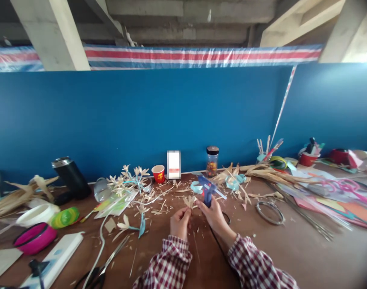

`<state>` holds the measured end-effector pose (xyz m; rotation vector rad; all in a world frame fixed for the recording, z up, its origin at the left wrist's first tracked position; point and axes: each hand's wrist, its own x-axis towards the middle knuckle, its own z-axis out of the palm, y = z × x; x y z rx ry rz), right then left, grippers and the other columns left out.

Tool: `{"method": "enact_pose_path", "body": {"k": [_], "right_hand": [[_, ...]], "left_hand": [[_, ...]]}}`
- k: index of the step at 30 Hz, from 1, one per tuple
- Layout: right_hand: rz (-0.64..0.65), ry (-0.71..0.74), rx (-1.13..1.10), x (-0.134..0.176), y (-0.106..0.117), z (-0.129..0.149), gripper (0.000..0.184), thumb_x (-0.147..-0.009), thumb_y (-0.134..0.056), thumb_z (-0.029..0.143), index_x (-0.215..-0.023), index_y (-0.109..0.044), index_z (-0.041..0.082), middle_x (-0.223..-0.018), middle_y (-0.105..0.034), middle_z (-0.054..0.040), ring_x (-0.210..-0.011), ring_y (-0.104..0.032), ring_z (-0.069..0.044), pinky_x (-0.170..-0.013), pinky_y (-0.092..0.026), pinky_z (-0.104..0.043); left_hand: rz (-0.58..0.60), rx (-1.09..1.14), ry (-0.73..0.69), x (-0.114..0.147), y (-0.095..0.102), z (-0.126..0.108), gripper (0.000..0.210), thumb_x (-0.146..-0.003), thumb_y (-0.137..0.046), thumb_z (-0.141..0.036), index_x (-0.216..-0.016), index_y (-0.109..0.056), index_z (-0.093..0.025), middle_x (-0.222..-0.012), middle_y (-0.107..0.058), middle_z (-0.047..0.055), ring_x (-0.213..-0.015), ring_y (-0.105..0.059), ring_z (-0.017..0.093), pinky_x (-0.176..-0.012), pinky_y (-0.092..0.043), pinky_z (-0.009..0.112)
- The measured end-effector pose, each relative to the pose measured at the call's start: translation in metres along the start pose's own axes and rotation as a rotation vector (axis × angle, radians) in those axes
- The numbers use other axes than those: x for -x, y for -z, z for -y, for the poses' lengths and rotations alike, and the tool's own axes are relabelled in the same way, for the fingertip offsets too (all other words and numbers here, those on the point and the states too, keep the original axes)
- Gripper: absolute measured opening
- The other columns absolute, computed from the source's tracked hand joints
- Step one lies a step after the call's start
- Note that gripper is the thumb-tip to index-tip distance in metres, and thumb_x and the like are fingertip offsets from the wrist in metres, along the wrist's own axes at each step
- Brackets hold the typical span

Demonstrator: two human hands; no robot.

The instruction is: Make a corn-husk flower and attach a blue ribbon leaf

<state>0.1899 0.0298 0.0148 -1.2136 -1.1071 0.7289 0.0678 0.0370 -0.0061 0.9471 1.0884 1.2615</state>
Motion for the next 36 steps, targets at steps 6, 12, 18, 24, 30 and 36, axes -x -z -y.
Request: {"method": "enact_pose_path", "body": {"k": [6, 12, 18, 24, 30, 36], "right_hand": [[0.088, -0.032, -0.088, 0.003, 0.001, -0.002, 0.034, -0.067, -0.066, 0.043, -0.085, -0.054, 0.017, -0.074, -0.062, -0.0029, -0.065, -0.054, -0.016, -0.062, -0.044, -0.027], [0.085, -0.067, -0.132, 0.004, 0.002, 0.000, 0.030, -0.066, -0.067, 0.040, -0.079, -0.053, 0.016, -0.063, -0.056, 0.0014, -0.054, -0.046, -0.010, -0.052, -0.039, -0.023], [0.040, -0.121, -0.199, 0.004, 0.002, -0.003, 0.030, -0.064, -0.069, 0.038, -0.075, -0.051, 0.017, -0.056, -0.050, 0.0047, -0.046, -0.039, -0.007, -0.044, -0.033, -0.020], [0.026, -0.153, -0.217, 0.003, 0.003, -0.005, 0.031, -0.063, -0.070, 0.038, -0.076, -0.050, 0.018, -0.052, -0.048, 0.0061, -0.042, -0.037, -0.007, -0.039, -0.029, -0.019], [0.008, -0.143, -0.232, 0.003, 0.003, -0.006, 0.031, -0.063, -0.070, 0.038, -0.076, -0.049, 0.018, -0.051, -0.047, 0.0069, -0.041, -0.036, -0.007, -0.038, -0.029, -0.019], [0.000, -0.132, -0.232, 0.002, 0.005, -0.008, 0.031, -0.065, -0.069, 0.039, -0.078, -0.049, 0.018, -0.051, -0.047, 0.0067, -0.040, -0.036, -0.006, -0.037, -0.028, -0.019]], "left_hand": [[-0.011, -0.059, -0.010, 0.005, -0.009, -0.001, 0.032, -0.062, -0.066, -0.043, -0.071, -0.068, -0.012, -0.052, -0.056, -0.002, -0.035, -0.032, 0.003, -0.033, -0.025, 0.017], [0.060, -0.135, -0.028, 0.007, -0.008, -0.001, 0.025, -0.065, -0.064, -0.035, -0.072, -0.069, -0.011, -0.054, -0.058, -0.001, -0.036, -0.037, 0.005, -0.034, -0.029, 0.018], [0.092, -0.059, 0.029, 0.003, -0.006, 0.011, 0.030, -0.065, -0.065, -0.034, -0.084, -0.070, -0.012, -0.056, -0.059, 0.000, -0.036, -0.039, 0.005, -0.034, -0.030, 0.018], [0.102, -0.060, 0.031, 0.003, -0.005, 0.010, 0.033, -0.064, -0.067, -0.036, -0.086, -0.070, -0.011, -0.056, -0.060, 0.000, -0.037, -0.040, 0.005, -0.035, -0.031, 0.018], [0.104, -0.044, 0.022, 0.003, -0.006, 0.013, 0.032, -0.064, -0.067, -0.035, -0.085, -0.070, -0.012, -0.055, -0.060, 0.000, -0.036, -0.039, 0.004, -0.035, -0.031, 0.017], [0.086, -0.040, 0.070, 0.005, -0.007, 0.011, 0.030, -0.062, -0.068, -0.034, -0.081, -0.070, -0.011, -0.056, -0.061, 0.000, -0.036, -0.040, 0.004, -0.034, -0.030, 0.017]]}}
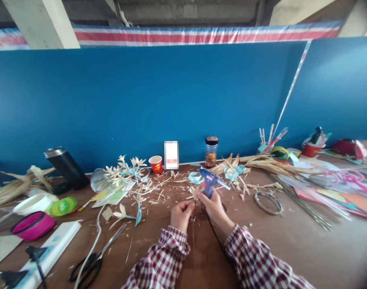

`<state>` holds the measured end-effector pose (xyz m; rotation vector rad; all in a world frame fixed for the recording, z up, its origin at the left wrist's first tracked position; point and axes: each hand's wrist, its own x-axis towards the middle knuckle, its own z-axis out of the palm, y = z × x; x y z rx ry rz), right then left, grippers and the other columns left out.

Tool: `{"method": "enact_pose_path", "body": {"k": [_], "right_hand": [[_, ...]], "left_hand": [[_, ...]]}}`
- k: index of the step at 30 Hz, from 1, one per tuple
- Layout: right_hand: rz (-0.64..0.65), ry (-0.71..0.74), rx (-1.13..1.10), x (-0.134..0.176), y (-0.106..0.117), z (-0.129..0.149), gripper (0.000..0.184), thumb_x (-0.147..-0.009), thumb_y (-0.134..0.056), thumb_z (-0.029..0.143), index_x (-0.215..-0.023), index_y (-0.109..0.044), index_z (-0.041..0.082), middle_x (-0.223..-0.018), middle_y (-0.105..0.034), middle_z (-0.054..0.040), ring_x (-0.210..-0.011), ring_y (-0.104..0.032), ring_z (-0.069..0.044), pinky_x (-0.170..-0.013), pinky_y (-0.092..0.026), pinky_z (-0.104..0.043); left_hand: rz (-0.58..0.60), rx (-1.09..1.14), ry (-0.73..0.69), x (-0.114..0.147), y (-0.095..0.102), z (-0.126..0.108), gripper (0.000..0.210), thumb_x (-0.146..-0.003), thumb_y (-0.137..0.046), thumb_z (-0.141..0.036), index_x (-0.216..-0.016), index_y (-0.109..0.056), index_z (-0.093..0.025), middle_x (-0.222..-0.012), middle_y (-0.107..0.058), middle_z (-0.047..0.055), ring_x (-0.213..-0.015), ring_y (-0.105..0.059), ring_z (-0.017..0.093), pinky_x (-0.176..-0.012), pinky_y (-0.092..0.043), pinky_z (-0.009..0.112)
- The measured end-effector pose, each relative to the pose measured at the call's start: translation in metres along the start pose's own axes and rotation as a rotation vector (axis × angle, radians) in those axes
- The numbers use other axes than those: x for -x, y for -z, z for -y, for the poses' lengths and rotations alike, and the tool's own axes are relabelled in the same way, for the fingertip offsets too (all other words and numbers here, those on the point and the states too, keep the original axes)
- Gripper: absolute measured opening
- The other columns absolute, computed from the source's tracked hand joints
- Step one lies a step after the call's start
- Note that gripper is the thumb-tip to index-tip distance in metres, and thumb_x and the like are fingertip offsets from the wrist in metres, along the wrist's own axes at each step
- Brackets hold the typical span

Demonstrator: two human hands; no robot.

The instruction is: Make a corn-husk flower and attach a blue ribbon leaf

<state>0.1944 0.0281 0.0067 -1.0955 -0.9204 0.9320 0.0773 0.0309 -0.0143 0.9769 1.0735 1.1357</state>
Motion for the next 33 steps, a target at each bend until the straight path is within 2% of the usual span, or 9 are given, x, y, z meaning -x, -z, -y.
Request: {"method": "enact_pose_path", "body": {"k": [4, 20, 28, 33], "right_hand": [[-0.016, -0.003, 0.009, 0.0003, -0.0002, 0.0013, 0.032, -0.063, -0.070, 0.039, -0.073, -0.048, 0.018, -0.050, -0.046, 0.0071, -0.040, -0.036, -0.006, -0.038, -0.029, -0.019], [0.003, 0.010, 0.110, 0.0036, -0.0002, 0.0002, 0.030, -0.065, -0.068, 0.037, -0.077, -0.047, 0.019, -0.050, -0.045, 0.0080, -0.041, -0.037, -0.007, -0.040, -0.031, -0.020], [-0.030, 0.014, 0.058, 0.0029, 0.0007, -0.0014, 0.033, -0.061, -0.069, 0.038, -0.079, -0.048, 0.020, -0.050, -0.047, 0.0074, -0.041, -0.040, -0.008, -0.039, -0.033, -0.021], [-0.046, 0.023, 0.014, 0.0019, 0.0013, -0.0057, 0.036, -0.060, -0.070, 0.039, -0.080, -0.046, 0.021, -0.055, -0.050, 0.0067, -0.044, -0.043, -0.008, -0.041, -0.035, -0.020]], "left_hand": [[-0.008, 0.002, 0.007, 0.0015, -0.0016, -0.0029, 0.030, -0.059, -0.070, -0.035, -0.077, -0.069, -0.011, -0.053, -0.060, -0.001, -0.035, -0.039, 0.004, -0.033, -0.030, 0.017], [0.045, -0.001, 0.002, -0.0013, 0.0010, -0.0014, 0.034, -0.056, -0.071, -0.045, -0.062, -0.065, -0.011, -0.045, -0.053, -0.002, -0.034, -0.036, 0.005, -0.035, -0.028, 0.019], [0.034, -0.017, 0.036, -0.0011, 0.0000, -0.0025, 0.040, -0.053, -0.073, -0.044, -0.073, -0.069, -0.010, -0.052, -0.060, 0.001, -0.035, -0.038, 0.004, -0.034, -0.027, 0.018], [0.066, 0.020, 0.073, 0.0013, -0.0010, -0.0061, 0.042, -0.051, -0.076, -0.040, -0.079, -0.067, -0.010, -0.051, -0.057, -0.001, -0.036, -0.040, 0.004, -0.035, -0.029, 0.017]]}}
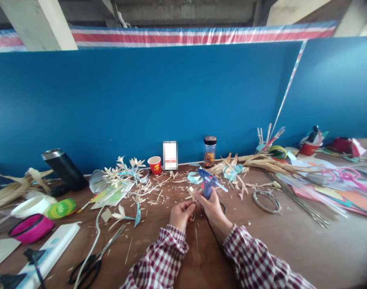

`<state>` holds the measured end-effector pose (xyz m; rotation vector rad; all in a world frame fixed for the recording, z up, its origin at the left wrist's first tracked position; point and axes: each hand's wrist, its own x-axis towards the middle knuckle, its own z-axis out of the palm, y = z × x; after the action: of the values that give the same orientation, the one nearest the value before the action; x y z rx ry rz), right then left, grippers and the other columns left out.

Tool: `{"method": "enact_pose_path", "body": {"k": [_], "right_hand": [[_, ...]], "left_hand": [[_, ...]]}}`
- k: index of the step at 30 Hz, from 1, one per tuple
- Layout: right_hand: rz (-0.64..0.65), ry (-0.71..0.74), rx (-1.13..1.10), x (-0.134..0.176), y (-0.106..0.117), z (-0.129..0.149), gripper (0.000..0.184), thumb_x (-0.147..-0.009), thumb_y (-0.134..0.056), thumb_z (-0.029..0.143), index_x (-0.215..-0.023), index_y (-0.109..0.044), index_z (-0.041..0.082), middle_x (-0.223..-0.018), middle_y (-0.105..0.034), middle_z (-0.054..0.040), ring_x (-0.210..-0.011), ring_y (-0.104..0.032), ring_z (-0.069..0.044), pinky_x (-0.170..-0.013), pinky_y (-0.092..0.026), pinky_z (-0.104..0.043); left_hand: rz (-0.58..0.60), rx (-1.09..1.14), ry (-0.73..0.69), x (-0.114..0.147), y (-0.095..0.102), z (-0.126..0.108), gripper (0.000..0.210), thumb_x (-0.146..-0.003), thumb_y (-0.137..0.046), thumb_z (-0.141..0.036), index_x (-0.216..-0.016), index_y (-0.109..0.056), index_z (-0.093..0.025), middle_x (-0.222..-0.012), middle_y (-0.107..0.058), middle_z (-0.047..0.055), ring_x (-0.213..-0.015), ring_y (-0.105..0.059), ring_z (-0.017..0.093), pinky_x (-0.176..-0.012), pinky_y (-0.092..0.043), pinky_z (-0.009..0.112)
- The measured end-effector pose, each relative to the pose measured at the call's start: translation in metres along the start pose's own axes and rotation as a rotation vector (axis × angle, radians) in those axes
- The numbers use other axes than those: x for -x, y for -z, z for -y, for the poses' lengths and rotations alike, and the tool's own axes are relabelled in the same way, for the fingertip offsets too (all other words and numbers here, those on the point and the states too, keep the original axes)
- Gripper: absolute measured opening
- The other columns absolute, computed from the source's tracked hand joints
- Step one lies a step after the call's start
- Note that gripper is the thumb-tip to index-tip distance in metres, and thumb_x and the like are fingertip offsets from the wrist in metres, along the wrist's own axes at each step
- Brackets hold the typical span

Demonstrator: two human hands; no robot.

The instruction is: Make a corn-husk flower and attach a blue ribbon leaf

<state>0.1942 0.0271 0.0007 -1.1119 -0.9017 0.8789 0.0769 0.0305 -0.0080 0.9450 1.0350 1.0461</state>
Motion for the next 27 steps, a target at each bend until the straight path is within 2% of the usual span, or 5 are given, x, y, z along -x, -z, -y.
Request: {"method": "enact_pose_path", "body": {"k": [7, 13, 17, 20, 27], "right_hand": [[-0.004, -0.030, -0.014, 0.000, -0.001, -0.001, 0.037, -0.058, -0.071, 0.041, -0.079, -0.048, 0.020, -0.053, -0.049, 0.0067, -0.043, -0.043, -0.009, -0.039, -0.033, -0.020], [-0.018, -0.034, -0.031, 0.000, -0.001, -0.002, 0.037, -0.058, -0.071, 0.041, -0.077, -0.048, 0.020, -0.052, -0.048, 0.0065, -0.041, -0.042, -0.008, -0.038, -0.033, -0.020], [-0.029, -0.026, -0.018, -0.001, 0.000, -0.002, 0.038, -0.057, -0.072, 0.041, -0.077, -0.048, 0.019, -0.054, -0.050, 0.0058, -0.041, -0.042, -0.008, -0.038, -0.033, -0.020], [-0.038, -0.027, 0.012, -0.002, 0.000, -0.001, 0.038, -0.058, -0.072, 0.041, -0.076, -0.048, 0.019, -0.055, -0.050, 0.0057, -0.042, -0.041, -0.008, -0.038, -0.033, -0.020], [-0.032, -0.037, 0.037, -0.002, 0.000, -0.002, 0.035, -0.060, -0.071, 0.038, -0.078, -0.047, 0.020, -0.054, -0.048, 0.0076, -0.041, -0.039, -0.007, -0.039, -0.033, -0.020]], "left_hand": [[-0.067, -0.019, 0.015, 0.000, -0.002, 0.002, 0.038, -0.049, -0.076, -0.043, -0.067, -0.063, -0.012, -0.044, -0.053, -0.004, -0.035, -0.041, 0.005, -0.035, -0.032, 0.017], [-0.013, -0.067, 0.011, 0.003, -0.003, -0.002, 0.041, -0.052, -0.072, -0.050, -0.062, -0.061, -0.012, -0.050, -0.059, 0.000, -0.036, -0.044, 0.005, -0.032, -0.031, 0.015], [0.032, 0.048, 0.083, 0.005, -0.004, -0.004, 0.038, -0.045, -0.079, -0.040, -0.064, -0.062, -0.011, -0.054, -0.061, 0.001, -0.045, -0.053, 0.007, -0.044, -0.044, 0.018], [0.088, 0.110, 0.107, 0.006, -0.004, -0.003, 0.038, -0.042, -0.082, -0.032, -0.066, -0.062, -0.011, -0.055, -0.061, 0.000, -0.048, -0.055, 0.008, -0.050, -0.048, 0.021], [0.136, 0.052, 0.103, 0.011, -0.007, -0.007, 0.038, -0.049, -0.078, -0.038, -0.069, -0.057, -0.013, -0.061, -0.064, 0.002, -0.054, -0.060, 0.012, -0.050, -0.049, 0.024]]}}
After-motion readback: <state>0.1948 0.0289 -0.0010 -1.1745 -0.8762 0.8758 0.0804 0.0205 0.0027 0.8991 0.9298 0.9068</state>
